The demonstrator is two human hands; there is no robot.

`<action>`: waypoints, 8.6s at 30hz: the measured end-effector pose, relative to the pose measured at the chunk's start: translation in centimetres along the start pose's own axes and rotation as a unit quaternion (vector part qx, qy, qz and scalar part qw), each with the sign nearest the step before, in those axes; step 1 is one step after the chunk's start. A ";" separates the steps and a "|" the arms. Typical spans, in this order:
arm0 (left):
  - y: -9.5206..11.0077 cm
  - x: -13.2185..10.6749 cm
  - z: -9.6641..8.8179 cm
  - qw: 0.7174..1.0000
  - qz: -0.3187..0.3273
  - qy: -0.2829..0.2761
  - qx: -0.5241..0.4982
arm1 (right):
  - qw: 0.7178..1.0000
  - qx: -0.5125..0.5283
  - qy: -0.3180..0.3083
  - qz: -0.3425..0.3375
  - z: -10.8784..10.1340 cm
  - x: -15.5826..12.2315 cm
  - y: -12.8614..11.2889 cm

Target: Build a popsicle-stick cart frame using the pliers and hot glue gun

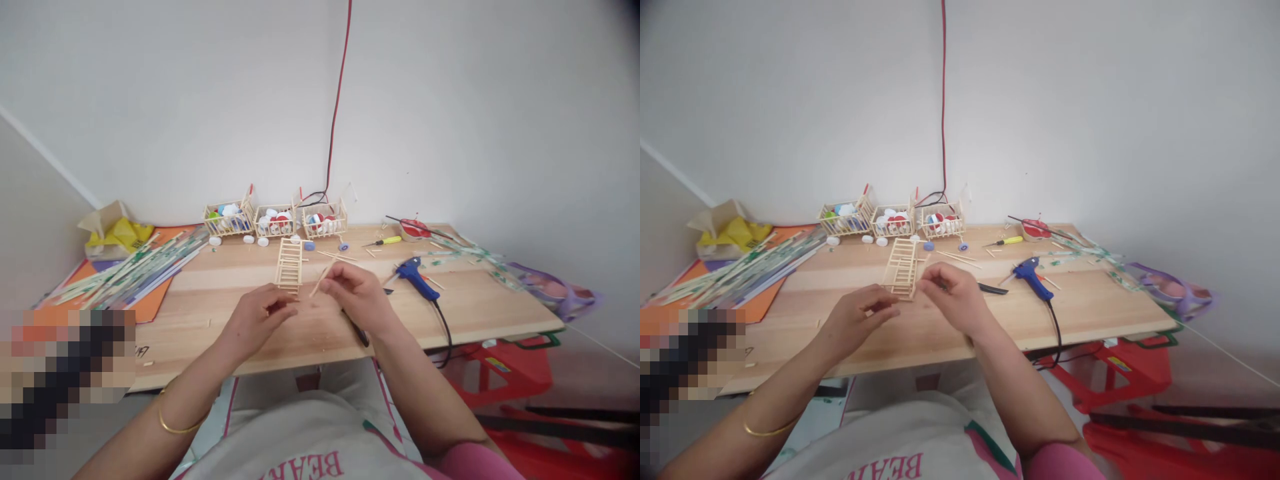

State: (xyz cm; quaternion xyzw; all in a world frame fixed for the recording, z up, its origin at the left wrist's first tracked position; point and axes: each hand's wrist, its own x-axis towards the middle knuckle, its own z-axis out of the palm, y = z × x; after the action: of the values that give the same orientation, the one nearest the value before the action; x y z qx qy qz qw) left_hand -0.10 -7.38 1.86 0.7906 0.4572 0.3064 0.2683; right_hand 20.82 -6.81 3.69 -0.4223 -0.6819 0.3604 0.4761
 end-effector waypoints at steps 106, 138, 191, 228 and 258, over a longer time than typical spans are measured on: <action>3.8 0.2 2.5 0.778 -0.291 -0.177 -0.528 | 0.920 0.185 -0.279 0.202 -6.1 -10.4 1.9; 4.0 1.3 3.5 0.804 -0.322 -0.229 -0.444 | 0.910 0.161 -0.287 0.252 -5.6 -10.1 2.0; 1.6 3.3 8.7 0.788 -0.406 -0.189 -0.423 | 0.825 -0.138 -0.361 0.412 -5.6 -5.1 3.8; 1.7 3.6 8.7 0.771 -0.435 -0.172 -0.433 | 0.827 -0.180 -0.421 0.326 -6.4 -3.5 4.2; 1.2 4.4 8.9 0.782 -0.430 -0.151 -0.424 | 0.833 -0.186 -0.401 0.333 -6.4 -2.4 4.8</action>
State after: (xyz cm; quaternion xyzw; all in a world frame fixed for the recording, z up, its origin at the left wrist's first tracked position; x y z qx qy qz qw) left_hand 8.79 -5.27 -2.18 0.3542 0.5277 0.1990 0.7460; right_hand 28.53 -6.58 0.40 -0.5233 -0.6853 0.5009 -0.0754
